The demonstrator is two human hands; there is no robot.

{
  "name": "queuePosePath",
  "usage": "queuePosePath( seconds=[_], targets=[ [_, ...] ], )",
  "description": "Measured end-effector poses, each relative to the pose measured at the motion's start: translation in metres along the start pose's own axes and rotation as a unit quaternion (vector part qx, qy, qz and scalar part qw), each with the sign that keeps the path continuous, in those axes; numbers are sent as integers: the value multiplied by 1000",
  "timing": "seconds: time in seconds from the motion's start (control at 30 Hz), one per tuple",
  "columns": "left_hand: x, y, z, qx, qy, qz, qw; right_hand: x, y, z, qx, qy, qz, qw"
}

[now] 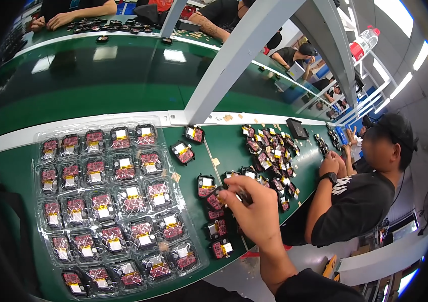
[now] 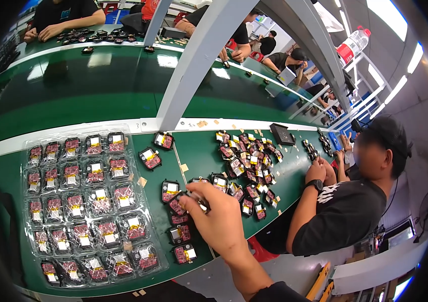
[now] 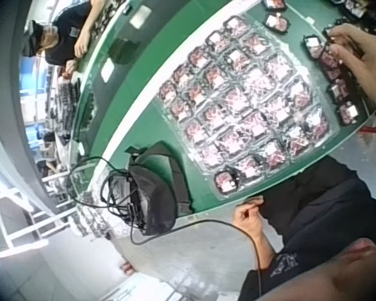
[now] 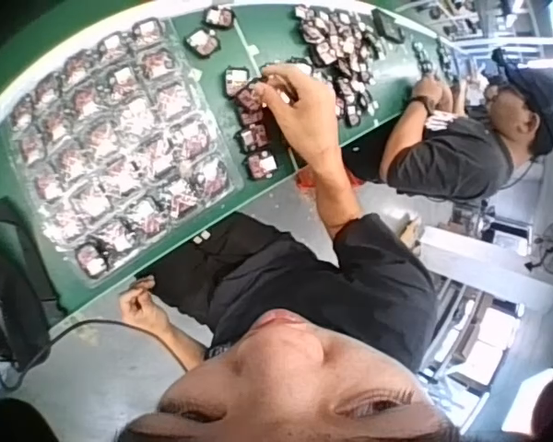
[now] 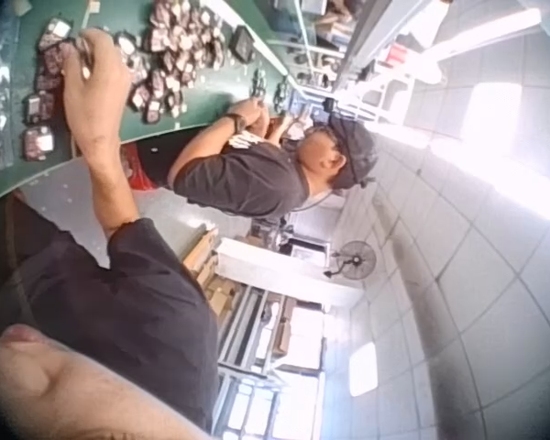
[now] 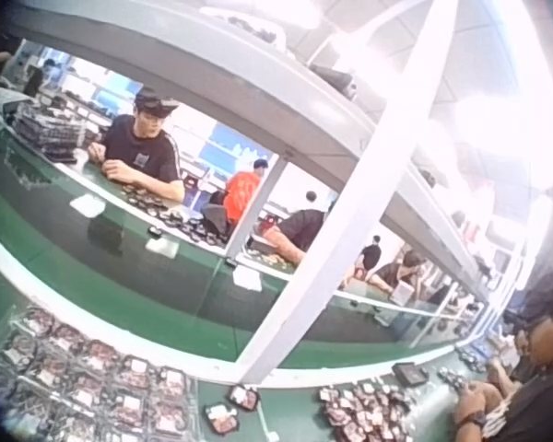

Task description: The person is assembling internal electronic components of a smartwatch at a factory workbench.

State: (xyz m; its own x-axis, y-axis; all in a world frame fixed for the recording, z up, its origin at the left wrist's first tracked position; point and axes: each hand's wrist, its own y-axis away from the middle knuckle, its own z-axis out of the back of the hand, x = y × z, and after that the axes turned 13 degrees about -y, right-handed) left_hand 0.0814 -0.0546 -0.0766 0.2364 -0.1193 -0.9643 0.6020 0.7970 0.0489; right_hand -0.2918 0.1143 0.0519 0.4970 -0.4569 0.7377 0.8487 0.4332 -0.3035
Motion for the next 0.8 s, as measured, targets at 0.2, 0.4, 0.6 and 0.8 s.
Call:
queuePosePath(
  seconds=[0.2,0.4,0.6,0.8],
  targets=[
    [7,-4,7,-39,-19,-6,999,12,-7,-2,31,-68,-43,996],
    [35,0,22,-113,-161,54,979,-12,-15,23,-31,75,42,996],
    [40,3,25,-145,-204,89,964,-65,-55,48,-52,338,5,940],
    [6,3,13,-120,-209,99,966,-62,-72,53,18,362,-61,930]
  ],
)
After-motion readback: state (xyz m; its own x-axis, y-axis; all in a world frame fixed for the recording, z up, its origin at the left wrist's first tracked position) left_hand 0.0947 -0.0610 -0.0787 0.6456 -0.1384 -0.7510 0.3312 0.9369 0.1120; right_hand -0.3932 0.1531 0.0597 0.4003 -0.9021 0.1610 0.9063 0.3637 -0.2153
